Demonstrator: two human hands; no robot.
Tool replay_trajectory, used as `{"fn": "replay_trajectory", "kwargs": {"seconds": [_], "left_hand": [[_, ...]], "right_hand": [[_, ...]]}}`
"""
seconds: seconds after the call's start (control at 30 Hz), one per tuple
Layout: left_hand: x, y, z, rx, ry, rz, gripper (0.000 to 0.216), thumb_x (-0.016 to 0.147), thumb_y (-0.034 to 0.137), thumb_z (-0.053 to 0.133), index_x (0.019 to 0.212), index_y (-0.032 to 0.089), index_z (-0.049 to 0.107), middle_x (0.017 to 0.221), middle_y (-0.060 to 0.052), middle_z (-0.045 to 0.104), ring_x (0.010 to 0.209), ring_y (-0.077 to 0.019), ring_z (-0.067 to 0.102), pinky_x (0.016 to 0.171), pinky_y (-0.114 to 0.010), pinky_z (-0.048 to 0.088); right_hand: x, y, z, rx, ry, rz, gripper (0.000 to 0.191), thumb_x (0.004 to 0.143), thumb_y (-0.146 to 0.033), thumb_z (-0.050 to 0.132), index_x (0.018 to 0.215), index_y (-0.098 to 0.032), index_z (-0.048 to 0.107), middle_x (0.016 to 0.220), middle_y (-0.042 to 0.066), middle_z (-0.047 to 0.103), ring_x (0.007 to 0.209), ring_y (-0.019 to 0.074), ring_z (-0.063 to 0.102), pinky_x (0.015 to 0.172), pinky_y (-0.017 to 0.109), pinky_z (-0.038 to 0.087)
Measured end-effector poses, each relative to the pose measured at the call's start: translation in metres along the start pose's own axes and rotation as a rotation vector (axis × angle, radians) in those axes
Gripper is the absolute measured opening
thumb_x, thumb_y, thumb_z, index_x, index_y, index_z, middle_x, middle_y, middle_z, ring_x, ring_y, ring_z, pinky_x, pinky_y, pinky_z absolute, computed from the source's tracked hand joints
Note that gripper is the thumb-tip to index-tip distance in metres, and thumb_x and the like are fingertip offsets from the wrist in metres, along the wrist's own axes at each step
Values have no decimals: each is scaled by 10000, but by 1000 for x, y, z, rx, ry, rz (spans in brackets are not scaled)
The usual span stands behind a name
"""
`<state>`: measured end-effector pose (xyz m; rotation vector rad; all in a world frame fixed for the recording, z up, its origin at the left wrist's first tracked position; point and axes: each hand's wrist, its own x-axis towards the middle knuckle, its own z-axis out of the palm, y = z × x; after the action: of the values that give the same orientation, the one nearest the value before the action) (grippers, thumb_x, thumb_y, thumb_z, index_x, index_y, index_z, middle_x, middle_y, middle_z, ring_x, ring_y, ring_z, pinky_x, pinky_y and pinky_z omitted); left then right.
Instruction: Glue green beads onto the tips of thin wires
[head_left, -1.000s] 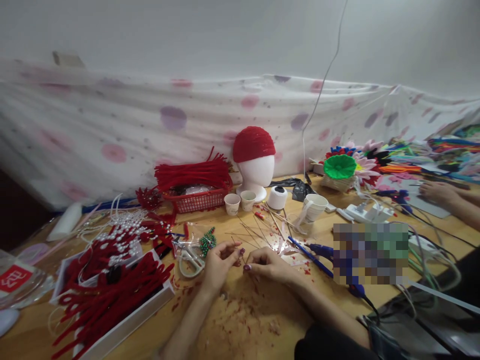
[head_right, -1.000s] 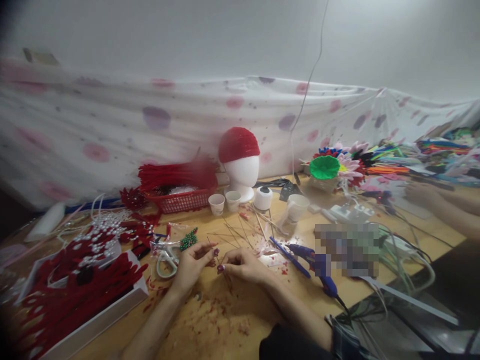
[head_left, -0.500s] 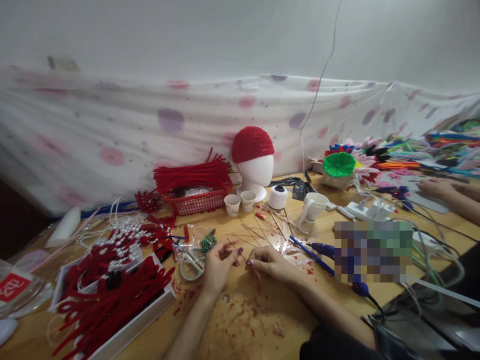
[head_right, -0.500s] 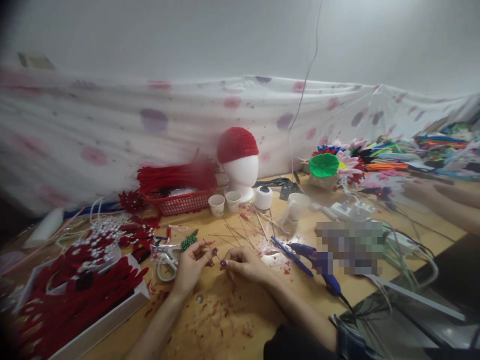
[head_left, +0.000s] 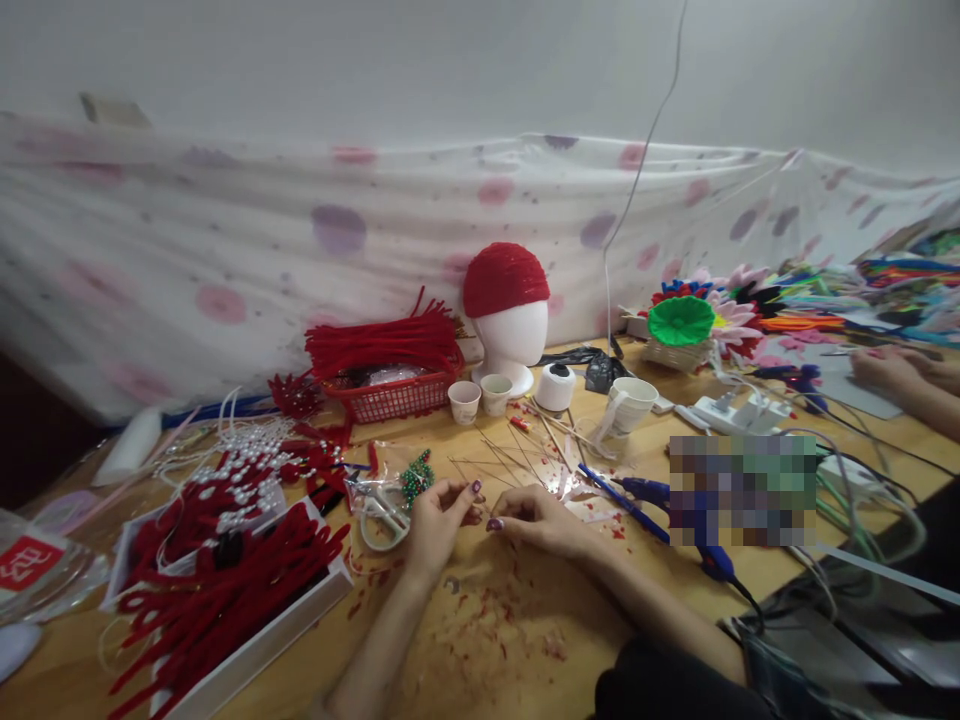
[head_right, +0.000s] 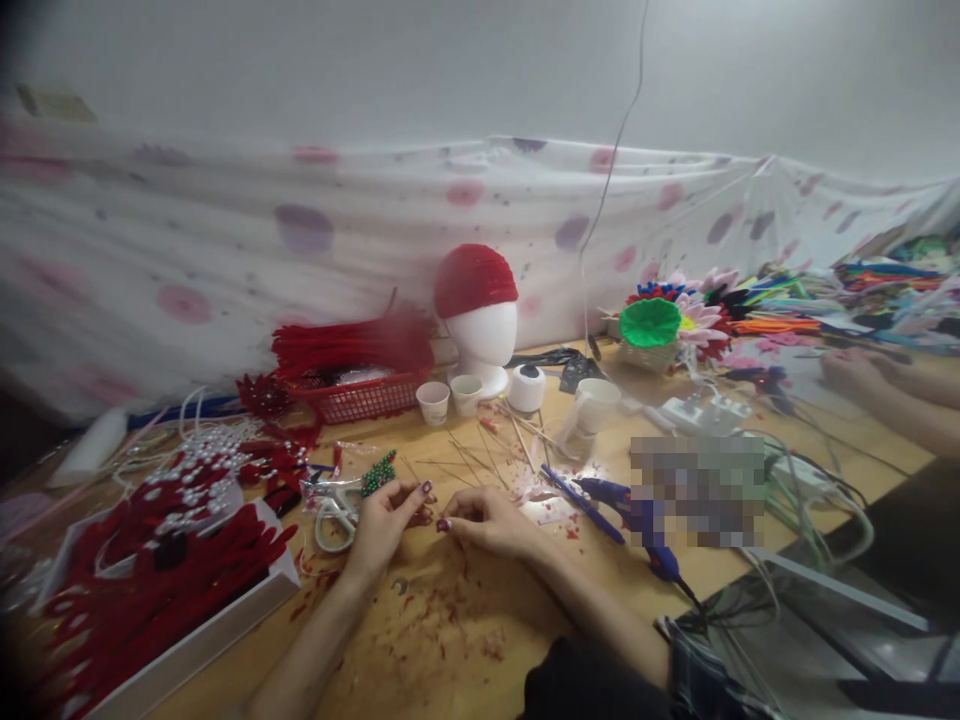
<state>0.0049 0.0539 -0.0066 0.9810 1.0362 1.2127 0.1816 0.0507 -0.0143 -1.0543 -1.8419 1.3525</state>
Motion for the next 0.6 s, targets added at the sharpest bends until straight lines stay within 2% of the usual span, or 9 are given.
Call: {"fn": "replay_trajectory", "kwargs": {"seconds": [0.17,0.43,0.6], "left_hand": [[3,-1,-3,-37,47,27,424,570,494,804,720,132,644,631,3,672,524,-85,595,554,-203,536],[-4,-1,3,-15,-85,-56,460,430,429,881,701,109,692,654,-48,707,582,-140,643,557,-245,554],[-2,-1,3,-10,-71,-59,444,456,416,872,731,113,701,637,-32,695,555,-115,620,534,-215,528]], "right_hand": [[-1,-3,0,19,-25,10,336,794,-464,647,709,-140,632,548,-9,571,493,104,486,474,214,335],[0,3,0,55,4,-30,360,803,-481,645,667,-151,598,550,-11,581,490,99,478,479,211,333],[1,0,0,81,5,-35,375,802,-514,635,704,-154,601,516,-16,584,458,99,474,467,214,319]]}}
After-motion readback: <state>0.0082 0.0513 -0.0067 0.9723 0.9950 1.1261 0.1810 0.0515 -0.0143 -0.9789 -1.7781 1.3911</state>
